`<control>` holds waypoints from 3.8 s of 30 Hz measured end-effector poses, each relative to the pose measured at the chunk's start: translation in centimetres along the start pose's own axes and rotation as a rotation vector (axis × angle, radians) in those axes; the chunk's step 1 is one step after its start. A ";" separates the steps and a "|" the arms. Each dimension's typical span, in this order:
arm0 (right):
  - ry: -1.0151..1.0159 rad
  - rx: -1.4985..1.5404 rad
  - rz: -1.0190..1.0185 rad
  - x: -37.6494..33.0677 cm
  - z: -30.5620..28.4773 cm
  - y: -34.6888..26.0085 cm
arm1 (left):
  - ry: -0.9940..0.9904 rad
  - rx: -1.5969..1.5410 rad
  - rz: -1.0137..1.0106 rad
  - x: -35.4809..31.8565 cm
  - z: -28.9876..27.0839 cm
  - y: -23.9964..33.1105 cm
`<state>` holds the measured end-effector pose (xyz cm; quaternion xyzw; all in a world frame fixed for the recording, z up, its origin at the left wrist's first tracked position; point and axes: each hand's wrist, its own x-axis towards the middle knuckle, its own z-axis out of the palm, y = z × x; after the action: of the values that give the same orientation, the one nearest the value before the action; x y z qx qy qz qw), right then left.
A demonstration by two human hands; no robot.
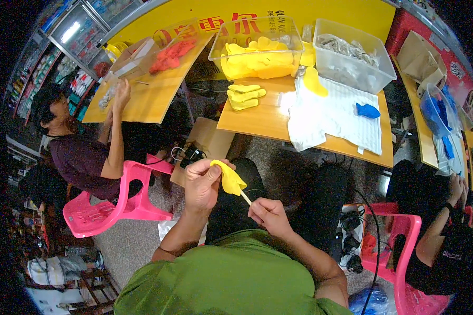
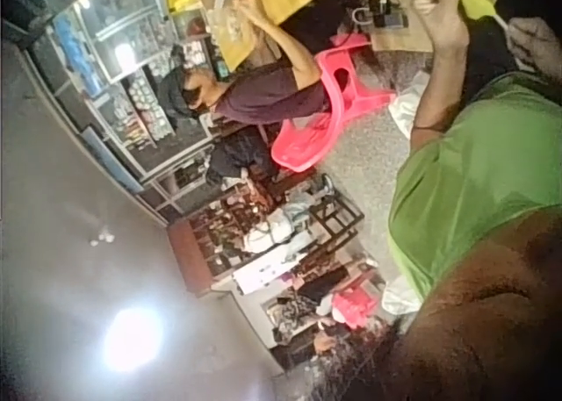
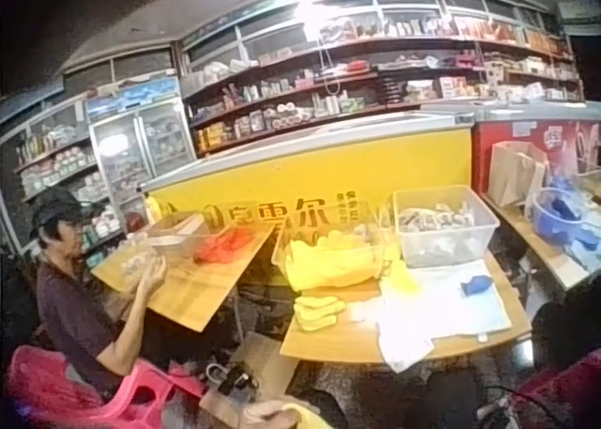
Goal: Assemble small yellow fabric craft items by inserting a stick into them and then packaging them into plastic bags.
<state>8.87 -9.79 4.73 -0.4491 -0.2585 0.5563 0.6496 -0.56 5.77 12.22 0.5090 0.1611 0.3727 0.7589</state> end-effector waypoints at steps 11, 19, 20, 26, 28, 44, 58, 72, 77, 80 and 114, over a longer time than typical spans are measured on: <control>-0.052 0.231 0.016 0.1 -0.6 1.3 | 0.040 -0.079 -0.083 -0.3 -0.7 -1.5; 0.064 -0.016 0.050 0.2 -0.4 0.3 | -0.002 0.031 0.037 0.8 0.1 -0.4; 0.064 -0.019 0.052 0.2 -0.2 0.3 | -0.035 0.044 0.048 0.8 0.0 -0.5; 0.092 -0.077 -0.062 0.1 0.1 0.5 | -0.092 0.184 0.020 0.4 0.4 0.5; 0.112 -0.175 -0.123 0.1 0.0 0.5 | -0.113 0.209 0.016 0.4 0.4 0.6; 0.054 -0.035 -0.028 -0.1 -0.2 0.4 | -0.057 0.521 0.271 -0.4 -0.3 0.7; 0.033 -0.447 0.004 -0.6 -3.9 -2.5 | -0.062 0.340 0.219 0.7 0.1 1.7; 0.210 -0.744 -0.480 -0.7 -2.7 -4.9 | -0.077 0.584 0.741 -1.8 0.0 1.0; 0.187 -0.727 -0.511 -0.2 -2.4 -4.5 | -0.283 0.242 0.184 0.2 -0.1 0.8; 0.178 -0.668 -0.459 -0.1 -2.3 -4.2 | -0.290 0.253 0.213 0.4 0.4 0.9; 0.115 -0.112 -0.094 0.3 -0.9 0.3 | -0.020 0.333 0.206 -0.4 0.8 -0.3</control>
<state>9.58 -9.76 4.00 -0.5035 -0.2721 0.4831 0.6626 -0.21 4.90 12.27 0.6451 0.1599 0.4114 0.6237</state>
